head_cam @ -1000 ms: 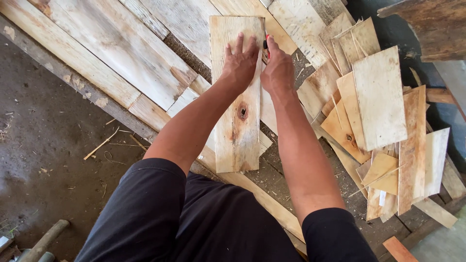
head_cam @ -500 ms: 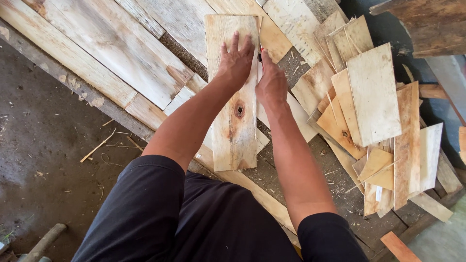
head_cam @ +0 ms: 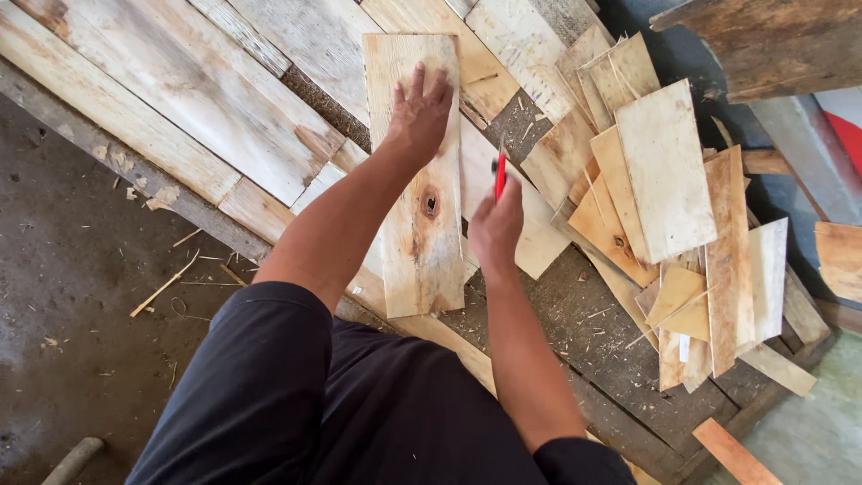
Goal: Sorting and inspecting thin wood planks in a workshop environment.
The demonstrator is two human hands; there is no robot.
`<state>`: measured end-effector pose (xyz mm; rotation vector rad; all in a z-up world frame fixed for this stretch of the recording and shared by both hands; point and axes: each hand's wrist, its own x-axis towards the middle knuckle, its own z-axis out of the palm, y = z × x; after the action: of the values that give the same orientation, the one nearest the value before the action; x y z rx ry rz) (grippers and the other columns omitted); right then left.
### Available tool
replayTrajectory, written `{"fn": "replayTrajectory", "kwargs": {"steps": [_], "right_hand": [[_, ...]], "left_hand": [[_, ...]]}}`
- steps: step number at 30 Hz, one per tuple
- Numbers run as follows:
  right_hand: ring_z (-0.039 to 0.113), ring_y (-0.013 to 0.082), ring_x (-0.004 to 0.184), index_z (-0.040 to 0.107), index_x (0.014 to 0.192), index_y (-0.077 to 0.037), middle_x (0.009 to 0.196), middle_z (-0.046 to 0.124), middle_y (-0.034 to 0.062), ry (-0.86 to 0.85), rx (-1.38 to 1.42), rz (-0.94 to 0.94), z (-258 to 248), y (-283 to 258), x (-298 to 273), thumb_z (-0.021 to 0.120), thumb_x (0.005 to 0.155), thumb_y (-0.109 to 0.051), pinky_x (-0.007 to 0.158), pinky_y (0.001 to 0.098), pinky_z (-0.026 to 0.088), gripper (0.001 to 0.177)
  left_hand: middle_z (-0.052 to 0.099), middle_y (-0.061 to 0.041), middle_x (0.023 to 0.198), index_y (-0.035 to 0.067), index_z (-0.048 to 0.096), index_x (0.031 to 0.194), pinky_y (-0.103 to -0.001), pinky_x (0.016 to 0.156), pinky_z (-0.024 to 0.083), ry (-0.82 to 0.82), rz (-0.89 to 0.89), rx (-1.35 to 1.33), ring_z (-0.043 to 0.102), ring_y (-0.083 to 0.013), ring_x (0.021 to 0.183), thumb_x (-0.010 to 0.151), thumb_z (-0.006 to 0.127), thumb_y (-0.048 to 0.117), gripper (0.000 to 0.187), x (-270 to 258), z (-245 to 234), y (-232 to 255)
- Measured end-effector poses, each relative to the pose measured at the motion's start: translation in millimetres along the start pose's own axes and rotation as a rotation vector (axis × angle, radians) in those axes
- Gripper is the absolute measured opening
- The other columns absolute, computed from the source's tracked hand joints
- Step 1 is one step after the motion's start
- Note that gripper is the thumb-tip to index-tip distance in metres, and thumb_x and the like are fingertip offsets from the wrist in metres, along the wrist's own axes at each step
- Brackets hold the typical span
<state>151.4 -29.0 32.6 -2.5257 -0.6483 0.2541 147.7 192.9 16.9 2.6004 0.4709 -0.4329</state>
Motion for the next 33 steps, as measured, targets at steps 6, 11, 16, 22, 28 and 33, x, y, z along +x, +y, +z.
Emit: {"fn": "replayTrajectory", "kwargs": {"steps": [6, 11, 16, 22, 28, 33], "right_hand": [[0.069, 0.0358, 0.084, 0.061, 0.118, -0.002, 0.096, 0.069, 0.0187, 0.043, -0.002, 0.063, -49.8, 48.7, -114.8, 0.06, 0.099, -0.018, 0.074, 0.0459, 0.053, 0.025], [0.069, 0.0352, 0.081, 0.063, 0.114, -0.003, 0.091, 0.07, 0.0186, 0.047, -0.044, 0.251, -73.3, 87.6, -189.6, 0.063, 0.097, -0.025, 0.073, 0.045, 0.053, 0.028], [0.068, 0.0346, 0.083, 0.064, 0.111, -0.001, 0.092, 0.07, 0.0197, 0.05, 0.005, 0.449, -80.6, 100.6, -239.2, 0.064, 0.095, -0.024, 0.075, 0.0445, 0.053, 0.028], [0.069, 0.0334, 0.084, 0.065, 0.111, -0.001, 0.094, 0.07, 0.0188, 0.113, 0.041, 0.464, -74.5, 108.1, -261.4, 0.064, 0.094, -0.023, 0.075, 0.0426, 0.053, 0.028], [0.069, 0.0334, 0.082, 0.065, 0.112, -0.002, 0.092, 0.07, 0.0192, 0.136, 0.047, 0.452, -82.2, 101.9, -238.7, 0.064, 0.094, -0.024, 0.074, 0.0431, 0.053, 0.029], [0.066, 0.0332, 0.078, 0.064, 0.107, -0.002, 0.087, 0.068, 0.0187, 0.126, -0.032, 0.377, -83.7, 113.7, -233.1, 0.068, 0.093, -0.027, 0.071, 0.0436, 0.052, 0.028]], "left_hand": [[0.039, -0.019, 0.149, 0.0, 0.054, 0.132, -0.063, 0.106, 0.038, 0.15, 0.013, 0.073, 0.033, -0.0476, 0.138, 0.086, 0.071, 0.008, 0.05, 33.7, 10.3, 2.7], [0.064, -0.012, 0.118, 0.007, 0.074, 0.098, -0.047, 0.096, 0.048, 0.346, 0.065, 0.062, 0.057, -0.0319, 0.115, 0.092, 0.064, 0.008, 0.012, 88.5, 27.4, 5.8], [0.066, -0.013, 0.108, 0.008, 0.072, 0.099, -0.041, 0.085, 0.049, 0.417, 0.024, 0.025, 0.058, -0.0282, 0.106, 0.095, 0.062, 0.011, 0.011, 148.7, 57.2, 11.6], [0.065, -0.018, 0.107, 0.001, 0.071, 0.107, -0.043, 0.081, 0.048, 0.325, 0.047, 0.287, 0.058, -0.0296, 0.1, 0.093, 0.059, 0.014, 0.023, 152.8, 57.9, 24.1], [0.064, -0.017, 0.108, 0.001, 0.071, 0.107, -0.044, 0.081, 0.046, 0.305, 0.023, 0.336, 0.057, -0.0308, 0.103, 0.096, 0.053, 0.018, 0.027, 176.0, 67.2, 33.1], [0.063, -0.017, 0.106, 0.003, 0.065, 0.104, -0.047, 0.086, 0.046, 0.543, -0.01, 0.036, 0.057, -0.0328, 0.102, 0.092, 0.054, 0.013, 0.019, 121.4, 53.9, 28.3]]}}
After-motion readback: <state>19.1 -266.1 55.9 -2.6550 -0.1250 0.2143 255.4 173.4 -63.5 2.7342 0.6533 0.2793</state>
